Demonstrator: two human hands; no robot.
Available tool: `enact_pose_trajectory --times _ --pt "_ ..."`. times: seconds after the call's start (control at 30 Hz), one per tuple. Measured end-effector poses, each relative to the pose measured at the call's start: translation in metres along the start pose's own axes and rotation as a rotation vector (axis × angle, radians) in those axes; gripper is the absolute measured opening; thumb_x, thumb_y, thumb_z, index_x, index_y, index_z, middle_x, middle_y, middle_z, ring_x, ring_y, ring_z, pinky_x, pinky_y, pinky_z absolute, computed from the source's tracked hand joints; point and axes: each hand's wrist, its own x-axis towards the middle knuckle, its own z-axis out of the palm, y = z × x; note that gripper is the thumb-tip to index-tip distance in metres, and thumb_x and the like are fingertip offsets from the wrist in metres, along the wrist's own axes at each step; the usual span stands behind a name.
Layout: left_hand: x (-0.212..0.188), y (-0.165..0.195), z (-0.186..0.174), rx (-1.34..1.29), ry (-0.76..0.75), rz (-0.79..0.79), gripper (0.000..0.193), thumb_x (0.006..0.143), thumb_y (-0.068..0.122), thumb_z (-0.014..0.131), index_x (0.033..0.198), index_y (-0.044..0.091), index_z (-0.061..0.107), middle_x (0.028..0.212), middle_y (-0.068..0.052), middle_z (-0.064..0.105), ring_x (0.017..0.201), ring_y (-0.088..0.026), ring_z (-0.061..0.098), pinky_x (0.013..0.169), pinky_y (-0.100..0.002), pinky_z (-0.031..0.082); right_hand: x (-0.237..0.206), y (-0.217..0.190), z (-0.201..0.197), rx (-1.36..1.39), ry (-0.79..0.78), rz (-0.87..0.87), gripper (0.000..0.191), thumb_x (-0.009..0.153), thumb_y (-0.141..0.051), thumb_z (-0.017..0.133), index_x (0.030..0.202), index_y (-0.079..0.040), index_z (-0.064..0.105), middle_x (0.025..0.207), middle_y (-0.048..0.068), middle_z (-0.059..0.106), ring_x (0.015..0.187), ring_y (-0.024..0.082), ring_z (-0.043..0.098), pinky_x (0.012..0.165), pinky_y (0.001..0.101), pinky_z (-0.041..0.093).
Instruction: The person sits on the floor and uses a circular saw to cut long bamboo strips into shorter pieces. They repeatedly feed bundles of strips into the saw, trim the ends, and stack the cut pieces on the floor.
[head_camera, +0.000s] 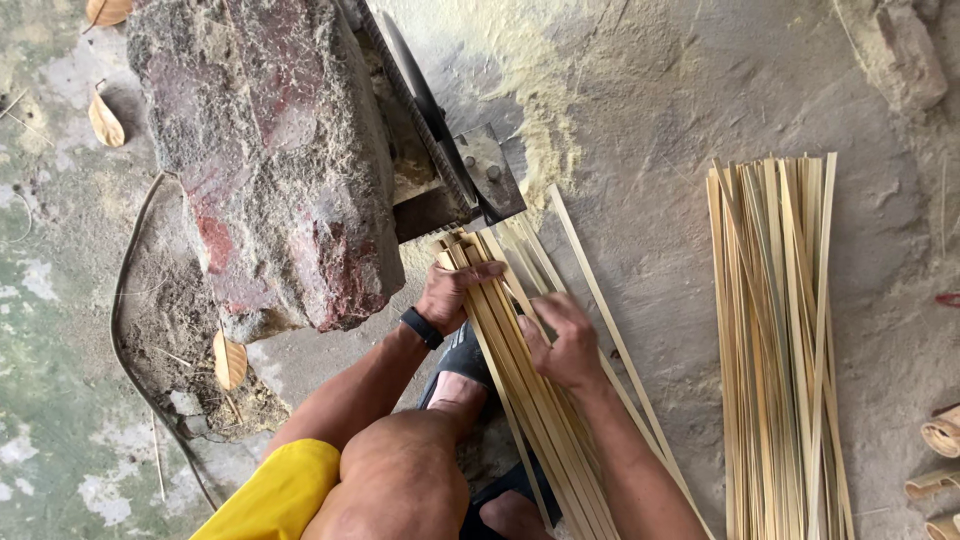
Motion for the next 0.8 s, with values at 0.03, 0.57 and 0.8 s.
enact_pose_trajectory --times 0.03,0.57,0.8 --pt "0.0 0.0 0.0 -0.028 -0.015 0.01 0.036 0.08 0.004 0.084 0.113 -0.002 0.07 0.104 -0.017 0.079 0.095 -0.026 0.076 0.087 -0.047 0.064 0.0 0.0 0.003 0.134 -0.042 0.025 0.017 0.108 -0.015 0.06 0.108 -0.001 0.069 0.092 0.012 0.072 0.083 0.02 0.073 0.069 0.0298 0.062" --pt "-0.003 0.001 0.003 -0.078 0.025 0.049 0.025 0.079 0.001 0.078 0.104 -0.002 0.075 0.101 -0.017 0.079 0.09 -0.026 0.076 0.083 -0.046 0.065 0.083 -0.017 0.045 -0.04 0.034 0.069 0.021 0.099 -0.004 0.065 0.116 0.007 0.071 0.083 0.015 0.07 0.062 0.022 0.069 0.05 0.0309 0.058" --pt "-0.003 -0.001 -0.001 0.026 0.06 -0.006 0.021 0.08 0.0 0.079 0.101 -0.002 0.076 0.098 -0.015 0.079 0.088 -0.025 0.075 0.082 -0.046 0.064 0.04 -0.014 0.0 -0.213 0.03 0.037 0.022 0.098 -0.015 0.065 0.114 -0.001 0.07 0.083 0.011 0.068 0.063 0.023 0.065 0.055 0.0354 0.054"
